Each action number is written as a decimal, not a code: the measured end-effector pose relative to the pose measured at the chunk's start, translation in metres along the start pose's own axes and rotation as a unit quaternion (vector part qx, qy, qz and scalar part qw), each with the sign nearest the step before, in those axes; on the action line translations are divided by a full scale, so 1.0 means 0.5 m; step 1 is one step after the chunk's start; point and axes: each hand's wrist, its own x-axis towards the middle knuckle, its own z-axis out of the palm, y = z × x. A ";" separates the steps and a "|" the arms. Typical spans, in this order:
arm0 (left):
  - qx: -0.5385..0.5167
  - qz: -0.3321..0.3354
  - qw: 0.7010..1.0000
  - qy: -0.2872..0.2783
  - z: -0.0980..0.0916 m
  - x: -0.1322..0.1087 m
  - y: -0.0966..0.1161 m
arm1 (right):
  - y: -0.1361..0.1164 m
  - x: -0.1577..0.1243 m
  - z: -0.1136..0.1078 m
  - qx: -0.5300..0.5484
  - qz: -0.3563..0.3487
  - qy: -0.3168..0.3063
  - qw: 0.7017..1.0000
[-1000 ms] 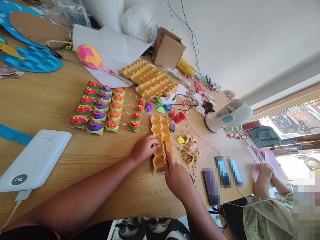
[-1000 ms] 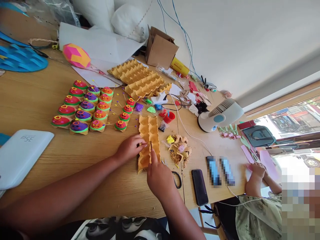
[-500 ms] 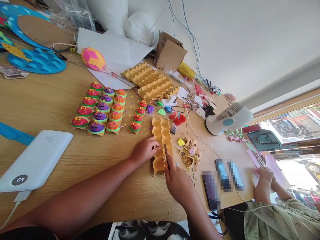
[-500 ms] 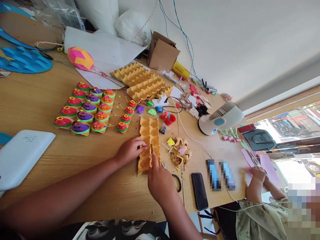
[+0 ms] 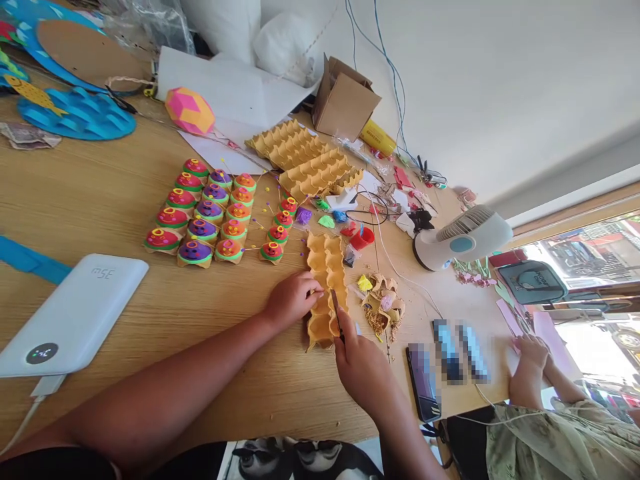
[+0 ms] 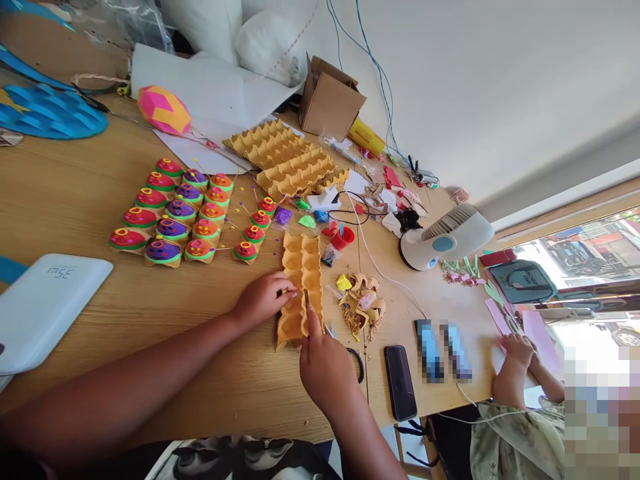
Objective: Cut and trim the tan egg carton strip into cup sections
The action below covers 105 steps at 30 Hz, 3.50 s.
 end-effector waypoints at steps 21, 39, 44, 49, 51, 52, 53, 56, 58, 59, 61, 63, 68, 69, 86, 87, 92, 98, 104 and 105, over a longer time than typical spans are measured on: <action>-0.002 -0.006 1.000 0.000 -0.001 0.001 0.000 | -0.004 -0.010 -0.007 -0.030 0.006 -0.010 0.999; -0.006 -0.009 1.000 0.015 0.007 -0.001 -0.010 | 0.022 -0.029 -0.058 0.035 0.013 0.052 0.998; 0.002 0.001 1.000 0.008 0.004 -0.001 -0.007 | 0.023 -0.016 -0.031 0.046 -0.020 0.033 0.998; 0.009 -0.006 1.000 0.007 0.002 0.001 -0.005 | 0.024 -0.007 -0.019 0.024 -0.010 0.028 0.999; 0.011 -0.010 1.000 0.006 0.002 0.002 -0.004 | 0.022 -0.005 -0.017 0.014 -0.009 0.026 1.000; 0.010 -0.011 1.000 0.005 0.002 0.002 -0.003 | 0.021 -0.005 -0.016 0.010 -0.008 0.025 1.000; 0.009 -0.011 1.000 0.005 0.001 0.002 -0.003 | 0.021 -0.005 -0.016 0.006 -0.007 0.024 1.000; 0.007 -0.012 1.000 0.003 0.000 0.002 -0.001 | 0.019 -0.006 -0.014 -0.001 -0.010 0.022 1.000; 0.006 -0.014 1.000 0.002 -0.001 0.002 0.000 | 0.018 -0.007 -0.014 -0.005 -0.013 0.019 1.000; 0.005 -0.015 1.000 0.003 -0.001 0.001 0.000 | 0.017 -0.008 -0.014 -0.008 -0.013 0.017 1.000; 0.004 -0.014 1.000 0.004 -0.001 0.001 -0.001 | 0.014 -0.008 -0.013 -0.013 -0.009 0.013 1.000; 0.003 -0.009 1.000 0.004 -0.001 0.002 -0.002 | 0.010 -0.005 -0.013 -0.019 -0.005 0.011 1.000; 0.003 -0.009 1.000 0.000 -0.001 0.003 -0.002 | 0.001 0.004 -0.013 -0.021 -0.001 0.010 1.000; 0.003 -0.009 1.000 0.001 0.000 0.003 -0.002 | 0.000 0.005 -0.013 -0.018 -0.001 0.008 1.000; -0.002 -0.021 1.000 -0.003 -0.003 0.000 0.003 | 0.040 0.044 -0.148 0.011 -0.094 -0.086 0.992; 0.001 -0.025 1.000 -0.003 -0.003 0.001 0.003 | 0.040 0.050 -0.160 0.000 -0.099 -0.093 0.991; 0.013 -0.020 1.000 0.009 0.000 0.000 0.004 | 0.027 0.070 -0.200 -0.034 -0.127 -0.131 0.983; 0.015 -0.020 1.000 0.009 -0.003 0.000 0.005 | -0.002 0.070 -0.209 -0.069 -0.090 -0.142 0.983; 0.013 -0.026 1.000 0.006 -0.004 0.002 0.008 | -0.003 0.074 -0.210 -0.026 -0.076 -0.148 0.986; 0.012 -0.027 1.000 0.006 -0.004 0.002 0.008 | -0.001 0.075 -0.209 -0.023 -0.075 -0.150 0.986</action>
